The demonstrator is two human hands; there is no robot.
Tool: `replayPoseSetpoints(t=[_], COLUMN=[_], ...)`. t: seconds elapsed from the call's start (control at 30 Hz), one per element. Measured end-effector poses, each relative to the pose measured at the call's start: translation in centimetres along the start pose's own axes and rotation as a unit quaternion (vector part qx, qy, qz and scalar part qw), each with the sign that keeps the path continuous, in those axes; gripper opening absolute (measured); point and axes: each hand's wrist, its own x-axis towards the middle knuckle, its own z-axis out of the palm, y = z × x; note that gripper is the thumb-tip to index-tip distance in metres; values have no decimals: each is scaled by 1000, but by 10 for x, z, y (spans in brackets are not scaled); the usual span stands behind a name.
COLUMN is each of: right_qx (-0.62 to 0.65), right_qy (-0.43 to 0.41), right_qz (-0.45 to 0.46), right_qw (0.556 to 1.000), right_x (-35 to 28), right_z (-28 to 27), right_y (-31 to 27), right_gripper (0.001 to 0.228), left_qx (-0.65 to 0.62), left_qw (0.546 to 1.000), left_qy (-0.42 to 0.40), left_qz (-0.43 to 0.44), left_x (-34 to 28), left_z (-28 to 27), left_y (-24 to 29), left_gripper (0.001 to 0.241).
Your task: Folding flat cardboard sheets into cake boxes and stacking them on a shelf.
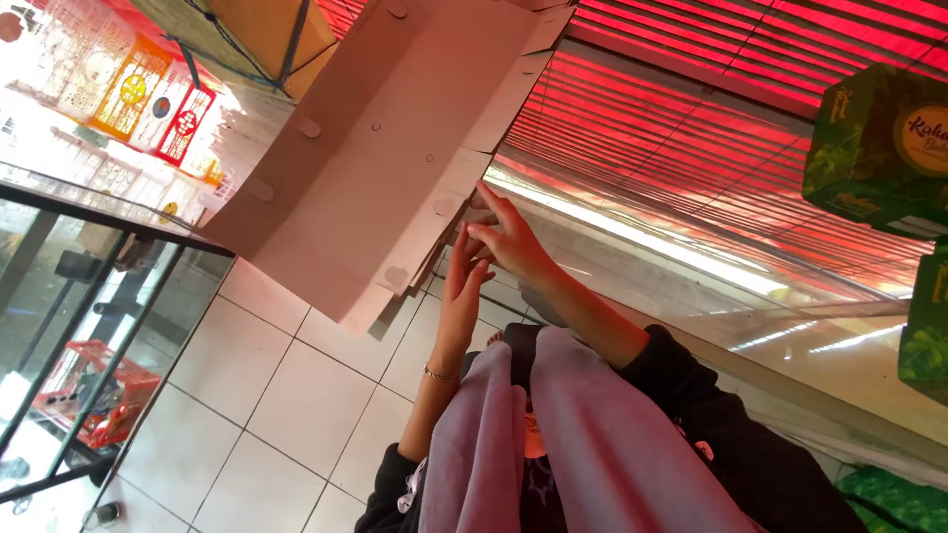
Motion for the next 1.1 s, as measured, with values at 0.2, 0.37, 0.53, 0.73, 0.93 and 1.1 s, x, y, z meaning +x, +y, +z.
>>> replayPoseSetpoints(t=[0.2, 0.37, 0.53, 0.73, 0.93, 1.1], right_qx=[0, -82, -129, -89, -185, -83], right_qy=[28, 67, 112, 106, 53, 55], right_qz=[-1, -30, -19, -61, 13, -80], right_qw=[1000, 994, 985, 988, 981, 992], right_x=[0, 6, 23, 33, 43, 38], right_z=[12, 15, 9, 15, 15, -1], right_y=[-25, -29, -15, -59, -39, -46], right_gripper=[66, 63, 55, 52, 54, 55], left_qx=[-7, -5, 23, 45, 44, 44], left_qw=[999, 998, 998, 997, 996, 997], left_qy=[-11, -43, -66, -66, -72, -48], left_qz=[-36, -37, -13, -5, -22, -39], left_x=[15, 18, 18, 18, 16, 16], left_z=[-18, -21, -17, -18, -25, -29], left_y=[-23, -23, 11, 20, 10, 0], left_gripper=[62, 64, 71, 72, 69, 68])
